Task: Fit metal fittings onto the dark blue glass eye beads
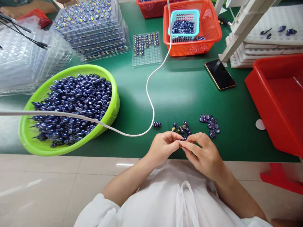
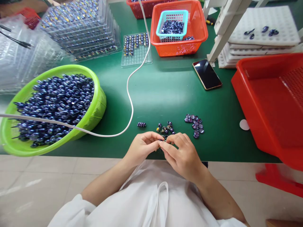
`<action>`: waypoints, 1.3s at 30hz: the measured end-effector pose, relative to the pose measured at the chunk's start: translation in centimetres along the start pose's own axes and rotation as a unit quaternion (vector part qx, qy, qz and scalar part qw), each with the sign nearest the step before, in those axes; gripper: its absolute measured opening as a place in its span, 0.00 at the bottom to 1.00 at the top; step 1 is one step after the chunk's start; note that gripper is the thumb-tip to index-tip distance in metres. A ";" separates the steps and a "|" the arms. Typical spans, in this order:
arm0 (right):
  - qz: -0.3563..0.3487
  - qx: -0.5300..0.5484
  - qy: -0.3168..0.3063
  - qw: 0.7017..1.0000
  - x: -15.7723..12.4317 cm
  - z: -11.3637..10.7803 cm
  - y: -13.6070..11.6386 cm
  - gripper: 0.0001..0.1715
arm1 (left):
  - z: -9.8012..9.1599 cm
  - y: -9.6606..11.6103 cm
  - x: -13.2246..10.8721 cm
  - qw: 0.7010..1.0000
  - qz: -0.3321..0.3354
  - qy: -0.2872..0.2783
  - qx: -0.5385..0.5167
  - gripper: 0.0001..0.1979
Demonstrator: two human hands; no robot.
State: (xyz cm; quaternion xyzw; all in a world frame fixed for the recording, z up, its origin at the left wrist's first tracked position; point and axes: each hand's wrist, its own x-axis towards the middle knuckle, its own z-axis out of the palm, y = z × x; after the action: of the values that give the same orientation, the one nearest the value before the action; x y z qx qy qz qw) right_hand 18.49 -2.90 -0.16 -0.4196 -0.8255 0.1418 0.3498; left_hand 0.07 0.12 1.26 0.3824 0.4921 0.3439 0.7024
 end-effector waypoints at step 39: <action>0.372 0.286 -0.032 0.883 0.5 -0.8 0.1 0.09 | 0.2 -2.0 -0.8 0.984 0.136 -0.001 0.113 0.09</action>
State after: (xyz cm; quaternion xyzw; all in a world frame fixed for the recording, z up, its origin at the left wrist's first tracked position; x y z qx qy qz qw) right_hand 18.93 -2.52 0.60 -0.5732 -0.5429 0.5045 0.3495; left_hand 0.28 -1.52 -0.06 0.5229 0.4710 0.3778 0.6017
